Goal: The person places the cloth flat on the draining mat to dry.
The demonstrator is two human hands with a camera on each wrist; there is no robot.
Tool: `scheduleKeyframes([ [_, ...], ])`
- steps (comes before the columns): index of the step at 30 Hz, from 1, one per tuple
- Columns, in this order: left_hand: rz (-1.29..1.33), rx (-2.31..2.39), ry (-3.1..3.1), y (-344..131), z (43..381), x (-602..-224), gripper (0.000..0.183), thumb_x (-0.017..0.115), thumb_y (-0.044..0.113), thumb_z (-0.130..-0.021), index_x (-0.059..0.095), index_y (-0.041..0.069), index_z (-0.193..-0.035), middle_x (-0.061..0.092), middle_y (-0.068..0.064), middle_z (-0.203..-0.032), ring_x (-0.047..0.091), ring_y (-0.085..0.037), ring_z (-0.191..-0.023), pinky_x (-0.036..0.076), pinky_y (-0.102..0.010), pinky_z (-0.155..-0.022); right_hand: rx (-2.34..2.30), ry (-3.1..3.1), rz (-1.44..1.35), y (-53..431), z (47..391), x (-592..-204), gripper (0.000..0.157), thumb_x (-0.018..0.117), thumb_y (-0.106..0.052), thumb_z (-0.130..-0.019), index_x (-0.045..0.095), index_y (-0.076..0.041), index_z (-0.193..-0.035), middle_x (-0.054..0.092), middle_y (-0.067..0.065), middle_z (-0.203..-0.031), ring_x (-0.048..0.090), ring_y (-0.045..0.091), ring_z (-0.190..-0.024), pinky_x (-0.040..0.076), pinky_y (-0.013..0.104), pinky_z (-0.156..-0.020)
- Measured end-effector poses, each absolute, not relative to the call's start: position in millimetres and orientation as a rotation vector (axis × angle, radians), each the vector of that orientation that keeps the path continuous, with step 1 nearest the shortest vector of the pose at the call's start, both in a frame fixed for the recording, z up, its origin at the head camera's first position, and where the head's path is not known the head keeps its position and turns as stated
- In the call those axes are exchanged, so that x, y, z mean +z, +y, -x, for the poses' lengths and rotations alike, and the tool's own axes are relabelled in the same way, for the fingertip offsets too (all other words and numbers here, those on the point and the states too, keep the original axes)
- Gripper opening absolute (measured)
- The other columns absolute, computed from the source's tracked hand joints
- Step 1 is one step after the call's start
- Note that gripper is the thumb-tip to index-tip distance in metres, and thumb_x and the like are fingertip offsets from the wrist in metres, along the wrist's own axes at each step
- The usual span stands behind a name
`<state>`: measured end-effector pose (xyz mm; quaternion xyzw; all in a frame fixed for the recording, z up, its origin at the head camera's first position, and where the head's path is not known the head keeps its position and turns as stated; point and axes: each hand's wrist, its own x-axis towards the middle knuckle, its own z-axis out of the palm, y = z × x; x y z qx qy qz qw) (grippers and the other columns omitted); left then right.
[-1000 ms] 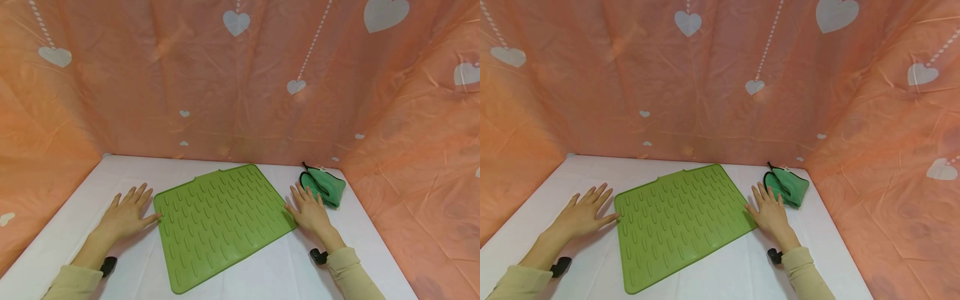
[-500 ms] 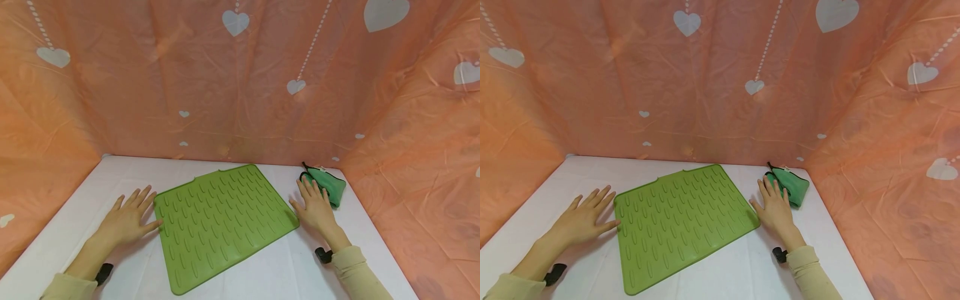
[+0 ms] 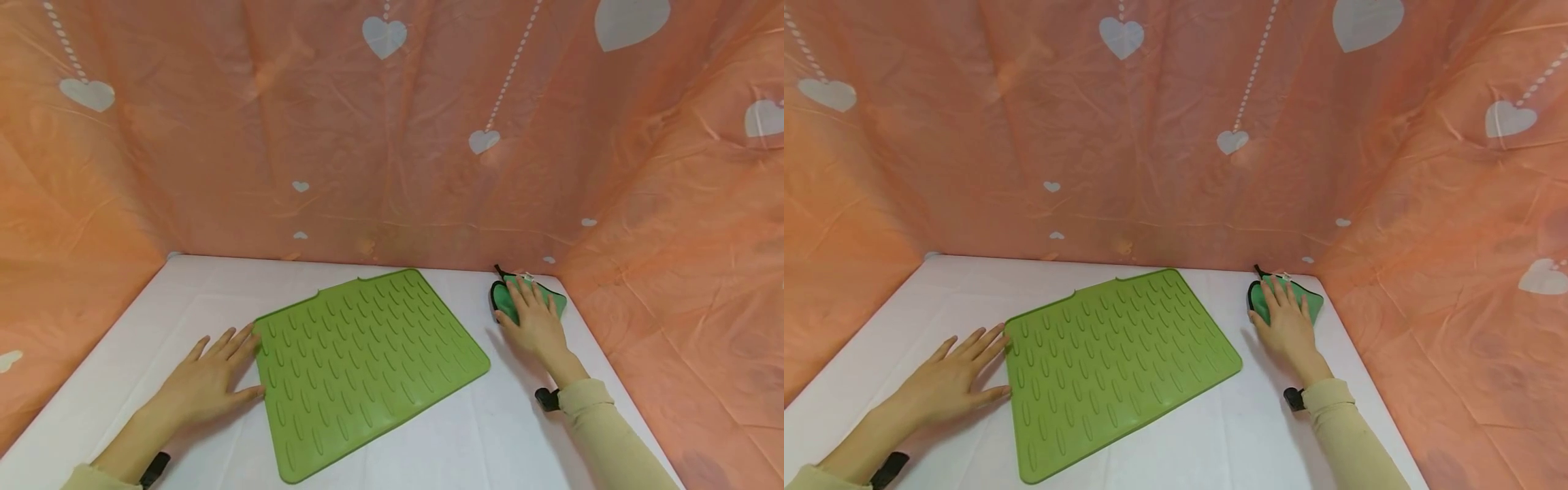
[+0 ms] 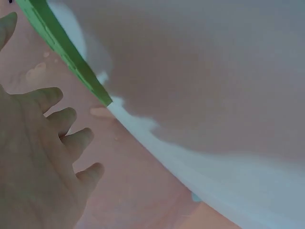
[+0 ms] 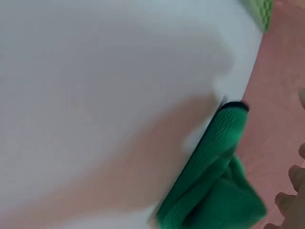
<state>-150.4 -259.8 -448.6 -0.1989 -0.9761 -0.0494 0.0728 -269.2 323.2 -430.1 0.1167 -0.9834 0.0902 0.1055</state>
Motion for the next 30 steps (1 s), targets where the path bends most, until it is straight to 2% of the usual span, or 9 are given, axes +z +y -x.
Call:
scheduleKeyframes([
  [9,0.683,-0.225,-2.954,-258,147,-458,0.09,0.067,0.066,-0.091,0.05,0.003,-0.153,0.041,-0.019,-0.162,0.04,-0.046,-0.146,0.029,-0.069,-0.115,0.192,-2.978,-0.367,345,288,-432,0.079,0.055,-0.051,-0.105,0.03,-0.004,-0.163,0.023,0.024,-0.169,0.018,0.052,-0.153,0.011,0.076,-0.117],
  [14,0.727,-0.221,-2.957,-255,148,-458,0.09,0.064,0.069,-0.091,0.051,0.004,-0.153,0.042,-0.017,-0.162,0.042,-0.044,-0.145,0.031,-0.069,-0.114,0.215,-3.018,-0.426,353,297,-432,0.081,0.055,-0.054,-0.104,0.031,-0.003,-0.162,0.022,0.024,-0.169,0.019,0.054,-0.152,0.014,0.079,-0.114],
  [22,0.768,-0.22,-2.971,-255,152,-458,0.09,0.063,0.069,-0.092,0.051,0.004,-0.153,0.041,-0.018,-0.162,0.043,-0.043,-0.145,0.033,-0.068,-0.114,0.411,-3.086,-0.513,356,310,-437,0.084,0.062,-0.052,-0.101,0.032,-0.003,-0.162,0.021,0.023,-0.169,0.015,0.05,-0.154,0.013,0.079,-0.114],
  [30,0.768,-0.236,-2.957,-253,152,-458,0.09,0.065,0.069,-0.09,0.053,0.004,-0.151,0.044,-0.017,-0.161,0.043,-0.043,-0.145,0.033,-0.068,-0.113,0.364,-3.053,-0.619,359,315,-440,0.076,0.071,-0.043,-0.097,0.045,-0.004,-0.156,0.029,0.028,-0.164,0.025,0.056,-0.148,0.025,0.077,-0.112],
])
